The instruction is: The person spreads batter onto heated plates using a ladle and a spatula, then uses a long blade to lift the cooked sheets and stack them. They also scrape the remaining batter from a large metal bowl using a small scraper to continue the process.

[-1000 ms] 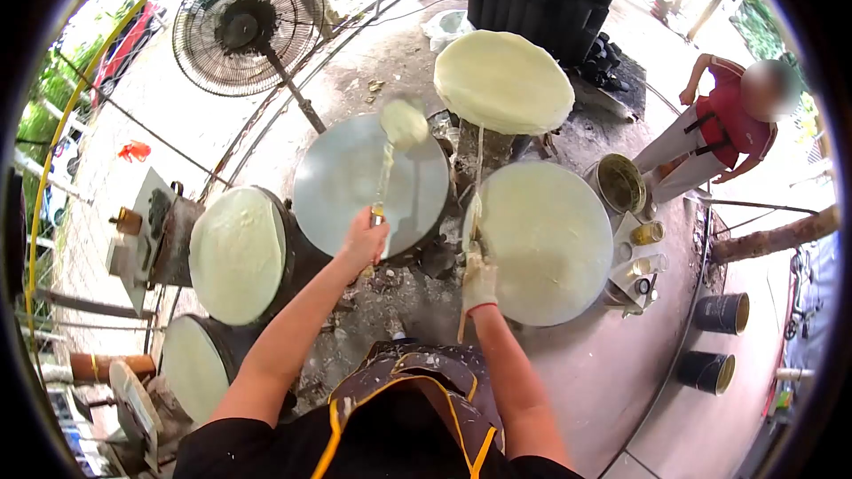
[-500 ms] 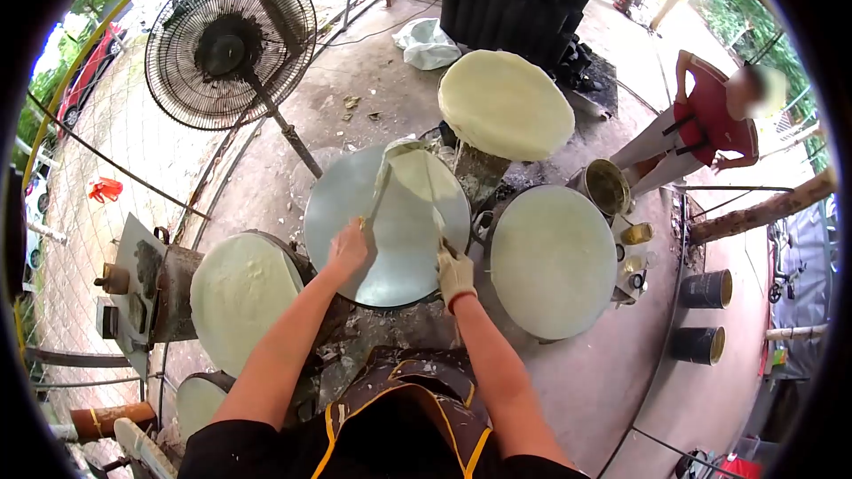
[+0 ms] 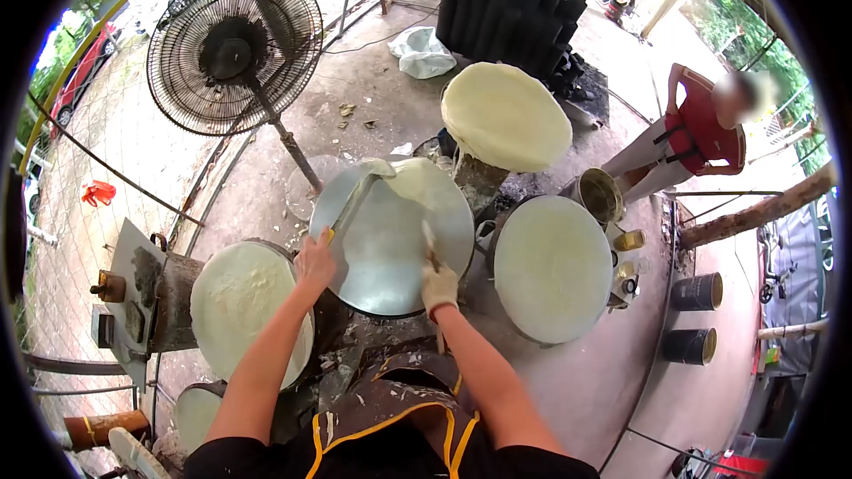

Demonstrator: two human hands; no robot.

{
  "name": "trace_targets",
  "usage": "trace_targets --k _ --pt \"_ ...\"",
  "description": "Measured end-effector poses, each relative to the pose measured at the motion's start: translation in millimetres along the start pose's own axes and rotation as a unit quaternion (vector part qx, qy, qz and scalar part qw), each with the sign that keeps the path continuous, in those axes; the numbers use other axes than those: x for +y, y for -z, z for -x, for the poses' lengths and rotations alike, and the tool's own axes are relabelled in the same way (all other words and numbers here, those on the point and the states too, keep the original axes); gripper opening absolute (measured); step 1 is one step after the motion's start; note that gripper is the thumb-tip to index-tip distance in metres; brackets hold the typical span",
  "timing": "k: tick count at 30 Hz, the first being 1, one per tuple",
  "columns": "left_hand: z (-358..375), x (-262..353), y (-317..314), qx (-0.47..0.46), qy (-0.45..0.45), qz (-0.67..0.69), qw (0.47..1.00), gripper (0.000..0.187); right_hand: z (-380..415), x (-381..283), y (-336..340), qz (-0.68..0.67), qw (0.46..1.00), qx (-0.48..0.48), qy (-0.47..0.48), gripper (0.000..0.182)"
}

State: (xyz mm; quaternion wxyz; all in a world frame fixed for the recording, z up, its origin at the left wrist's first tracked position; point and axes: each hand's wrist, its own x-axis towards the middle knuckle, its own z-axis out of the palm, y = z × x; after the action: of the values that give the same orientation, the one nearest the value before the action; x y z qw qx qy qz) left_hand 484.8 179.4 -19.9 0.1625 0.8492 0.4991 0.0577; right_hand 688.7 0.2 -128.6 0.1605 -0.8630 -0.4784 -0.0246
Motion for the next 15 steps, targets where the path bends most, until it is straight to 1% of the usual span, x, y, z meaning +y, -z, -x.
trace_targets --k 1,2,3,4,5,7,8,9,10,11,12,14,15 --pt "5 -1 5 0.001 -0.005 -0.003 1.000 0.053 -9 10 -34 -0.029 0.998 0.029 0.055 0.030" --pt "9 -4 9 0.004 -0.011 -0.007 1.000 0.055 -19 1 -8 -0.206 0.972 -0.060 -0.097 0.030" --pt "11 -10 9 0.018 -0.007 -0.012 1.000 0.056 -32 -17 51 -0.370 0.885 -0.144 -0.243 0.030" --pt "12 -17 7 0.033 -0.003 -0.017 0.999 0.057 -39 -26 84 -0.511 0.743 -0.220 -0.372 0.031" --pt "13 -24 7 0.049 0.002 -0.021 0.999 0.058 -28 -14 78 -0.551 0.747 -0.160 -0.336 0.038" --pt "14 -38 11 0.052 0.012 -0.015 0.998 0.059 -15 -8 60 -0.580 0.707 -0.038 -0.404 0.036" --pt "17 -43 10 0.051 0.017 -0.013 0.998 0.059 -6 4 12 -0.564 0.762 0.020 -0.318 0.032" --pt "20 -44 12 0.053 0.006 -0.019 0.998 0.059 -12 0 9 -0.489 0.828 -0.039 -0.270 0.031" --pt "23 -44 15 0.056 -0.004 -0.026 0.998 0.060 -26 -4 7 -0.407 0.882 -0.098 -0.217 0.031" --pt "28 -45 17 0.057 -0.012 -0.033 0.998 0.060 -40 -11 7 -0.318 0.921 -0.157 -0.161 0.031" --pt "32 -50 17 0.063 -0.014 -0.032 0.997 0.060 -51 -41 75 -0.474 0.768 -0.268 -0.336 0.029" --pt "40 -64 17 0.077 -0.018 -0.027 0.996 0.060 -44 -16 79 -0.542 0.739 -0.239 -0.321 0.030" --pt "43 -69 18 0.067 -0.001 -0.029 0.997 0.060 -37 1 79 -0.574 0.723 -0.223 -0.314 0.031"
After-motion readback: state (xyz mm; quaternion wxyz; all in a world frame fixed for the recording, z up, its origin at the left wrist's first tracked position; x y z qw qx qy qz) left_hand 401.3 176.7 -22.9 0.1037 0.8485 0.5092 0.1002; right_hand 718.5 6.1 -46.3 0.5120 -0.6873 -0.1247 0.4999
